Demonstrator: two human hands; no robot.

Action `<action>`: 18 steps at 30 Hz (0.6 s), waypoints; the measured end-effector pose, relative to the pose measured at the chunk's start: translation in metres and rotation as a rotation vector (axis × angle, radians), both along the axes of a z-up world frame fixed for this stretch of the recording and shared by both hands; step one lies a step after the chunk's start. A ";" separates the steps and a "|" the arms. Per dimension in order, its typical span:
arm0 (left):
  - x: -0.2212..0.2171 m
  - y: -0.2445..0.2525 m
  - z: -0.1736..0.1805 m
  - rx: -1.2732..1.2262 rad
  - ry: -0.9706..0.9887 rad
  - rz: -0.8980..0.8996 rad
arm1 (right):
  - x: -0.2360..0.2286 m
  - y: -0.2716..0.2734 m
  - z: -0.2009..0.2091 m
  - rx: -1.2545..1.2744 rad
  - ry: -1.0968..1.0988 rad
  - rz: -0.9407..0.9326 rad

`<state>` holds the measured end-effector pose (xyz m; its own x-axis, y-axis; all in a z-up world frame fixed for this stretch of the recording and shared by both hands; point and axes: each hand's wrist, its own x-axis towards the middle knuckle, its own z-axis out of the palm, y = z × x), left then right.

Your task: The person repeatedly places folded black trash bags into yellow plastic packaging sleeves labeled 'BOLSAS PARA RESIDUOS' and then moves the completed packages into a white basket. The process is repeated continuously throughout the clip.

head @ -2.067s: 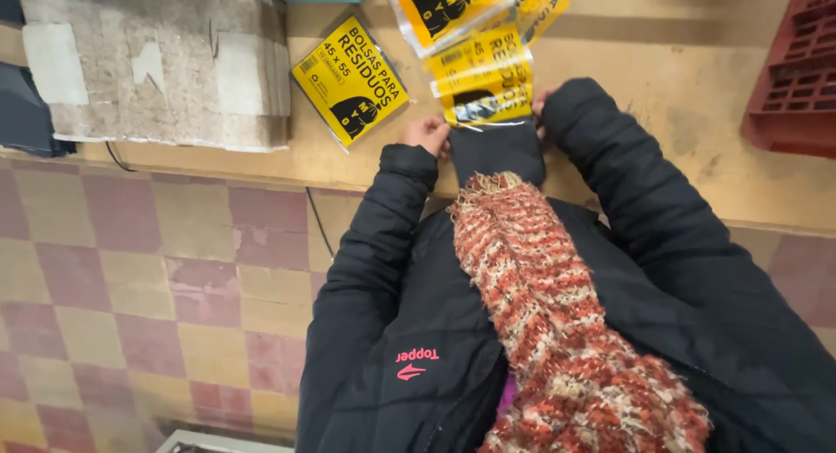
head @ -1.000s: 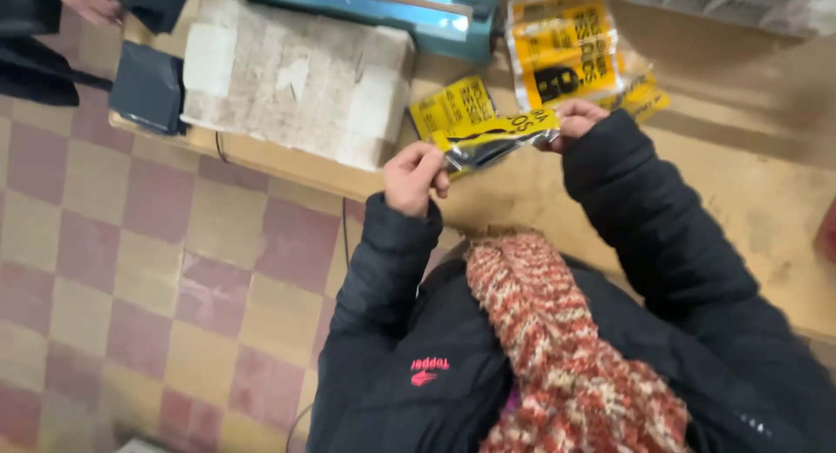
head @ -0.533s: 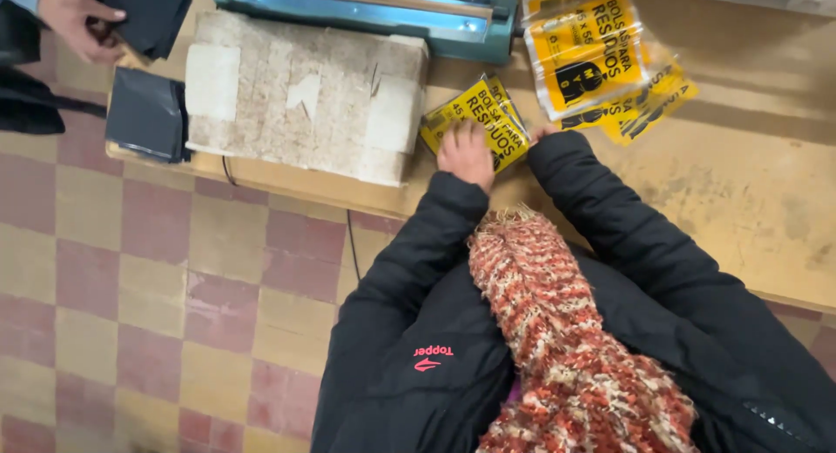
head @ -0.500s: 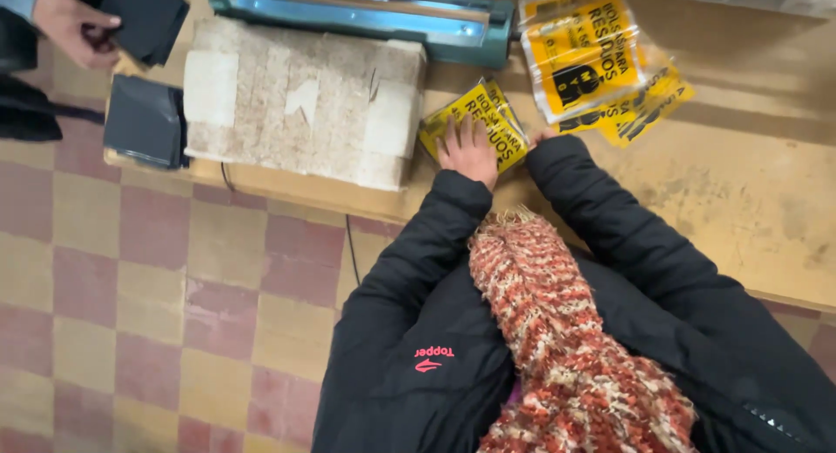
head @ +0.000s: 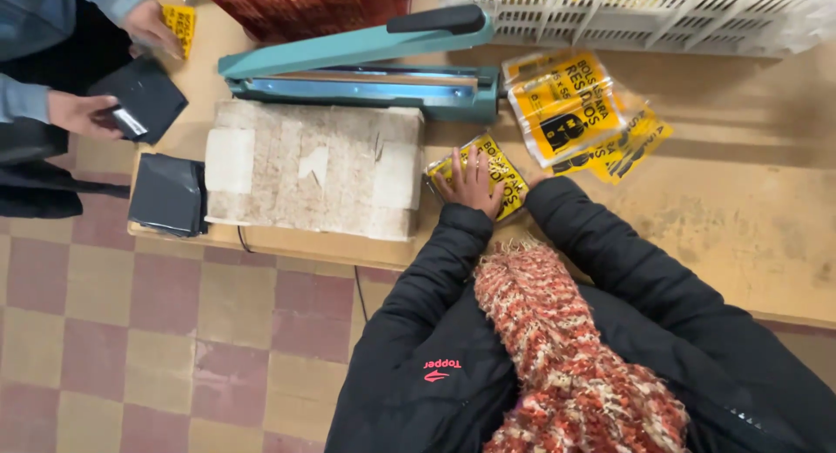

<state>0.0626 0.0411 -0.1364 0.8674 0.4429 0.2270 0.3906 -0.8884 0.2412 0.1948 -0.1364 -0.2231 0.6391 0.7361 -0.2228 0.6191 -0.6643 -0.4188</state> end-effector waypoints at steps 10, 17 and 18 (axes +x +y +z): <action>0.031 0.072 0.049 -0.384 0.289 0.166 | -0.051 0.016 0.102 0.116 0.146 -0.129; 0.018 0.076 -0.025 -0.758 0.179 -0.296 | -0.008 -0.008 0.091 0.206 0.279 -0.199; 0.006 0.071 -0.014 -0.846 0.035 -0.342 | -0.010 -0.001 0.067 0.220 0.303 -0.199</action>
<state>0.0689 0.1123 -0.1503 0.9822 0.1673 -0.0856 0.1581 -0.4892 0.8577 0.1847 -0.1378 -0.1564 0.7035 0.6557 -0.2740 0.3143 -0.6329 -0.7076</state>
